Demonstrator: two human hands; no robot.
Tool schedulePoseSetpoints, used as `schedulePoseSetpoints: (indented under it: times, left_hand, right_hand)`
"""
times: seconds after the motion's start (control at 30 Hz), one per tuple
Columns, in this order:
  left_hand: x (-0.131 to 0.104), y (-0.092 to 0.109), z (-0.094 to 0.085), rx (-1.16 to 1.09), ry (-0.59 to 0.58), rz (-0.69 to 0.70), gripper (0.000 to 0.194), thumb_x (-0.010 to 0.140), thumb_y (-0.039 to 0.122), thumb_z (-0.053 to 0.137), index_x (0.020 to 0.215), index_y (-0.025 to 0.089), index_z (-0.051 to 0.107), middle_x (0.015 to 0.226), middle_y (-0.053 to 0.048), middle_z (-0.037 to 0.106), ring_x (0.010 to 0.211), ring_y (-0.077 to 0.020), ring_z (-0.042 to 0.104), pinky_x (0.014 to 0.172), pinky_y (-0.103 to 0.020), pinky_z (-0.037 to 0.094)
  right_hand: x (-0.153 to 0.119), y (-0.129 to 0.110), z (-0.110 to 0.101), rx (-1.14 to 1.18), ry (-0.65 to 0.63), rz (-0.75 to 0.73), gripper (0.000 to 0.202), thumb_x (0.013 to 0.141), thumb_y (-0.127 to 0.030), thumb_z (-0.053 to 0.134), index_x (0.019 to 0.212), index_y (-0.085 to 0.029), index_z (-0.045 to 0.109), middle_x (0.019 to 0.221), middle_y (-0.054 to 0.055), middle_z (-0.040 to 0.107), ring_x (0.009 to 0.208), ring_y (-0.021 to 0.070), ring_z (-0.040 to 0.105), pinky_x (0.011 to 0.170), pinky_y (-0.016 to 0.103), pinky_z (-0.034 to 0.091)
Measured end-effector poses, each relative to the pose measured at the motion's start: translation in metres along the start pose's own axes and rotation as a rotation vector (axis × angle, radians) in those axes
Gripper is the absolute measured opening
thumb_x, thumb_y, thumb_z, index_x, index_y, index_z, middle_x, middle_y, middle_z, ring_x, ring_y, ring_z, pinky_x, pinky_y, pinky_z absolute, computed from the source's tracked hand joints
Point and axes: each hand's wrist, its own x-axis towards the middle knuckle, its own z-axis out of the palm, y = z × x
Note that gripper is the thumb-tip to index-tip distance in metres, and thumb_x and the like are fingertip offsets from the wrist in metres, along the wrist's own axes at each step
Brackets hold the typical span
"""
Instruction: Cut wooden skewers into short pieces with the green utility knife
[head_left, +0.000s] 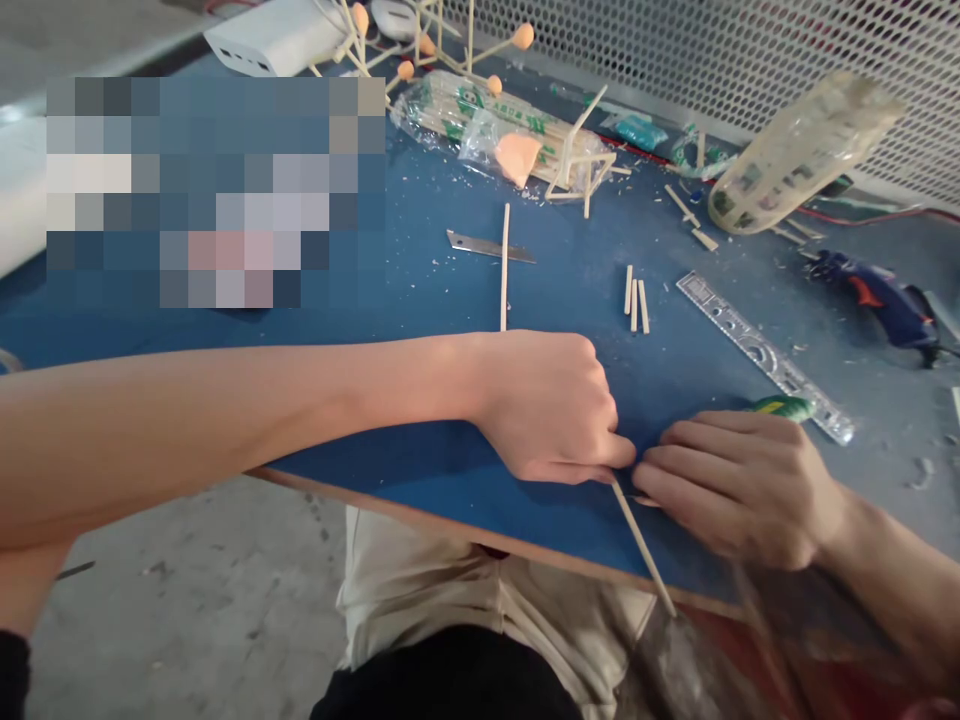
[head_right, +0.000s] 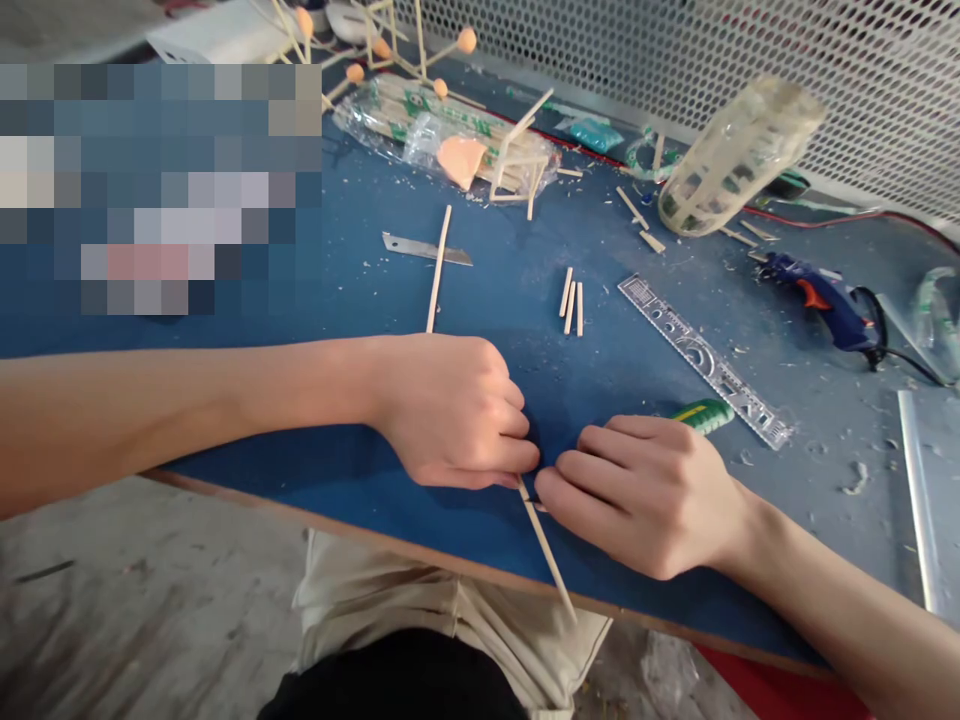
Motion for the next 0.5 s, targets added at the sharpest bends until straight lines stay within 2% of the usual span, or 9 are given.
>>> schedulePoseSetpoints:
  times: [0.2,0.4,0.5]
  left_hand:
    - [-0.0003,-0.0034,0.0009,-0.021,0.044,0.015,0.035,0.102,0.039,0.042,0.083,0.026,0.069,0.072,-0.002,0.073,0.061,-0.0178,0.065,0.051,-0.035,0.031]
    - [-0.0005,-0.0048,0.0013,-0.068,0.018,0.029,0.032,0.102,0.038,0.043,0.084,0.027,0.068,0.078,-0.001,0.075,0.066,-0.0180,0.066,0.052,-0.037,0.033]
    - [-0.0006,-0.0051,0.0021,-0.061,0.058,0.041,0.029,0.101,0.037,0.047,0.083,0.026,0.068,0.075,0.000,0.074,0.065,-0.0175,0.065,0.052,-0.037,0.033]
  right_hand:
    - [0.0008,0.0013,-0.0022,-0.010,-0.035,-0.037,0.020,0.099,-0.015,0.047,0.100,-0.017,0.067,0.085,0.002,0.077,0.067,0.0173,0.065,0.062,0.038,0.044]
    - [0.0006,0.0004,-0.0020,-0.033,-0.068,-0.010,0.021,0.101,-0.017,0.045,0.102,-0.018,0.066,0.087,0.000,0.077,0.069,0.0169,0.064,0.062,0.038,0.043]
    - [-0.0006,-0.0007,-0.0003,-0.031,-0.064,0.005,0.017,0.100,-0.017,0.049,0.103,-0.017,0.065,0.088,0.000,0.077,0.071,0.0175,0.064,0.064,0.039,0.044]
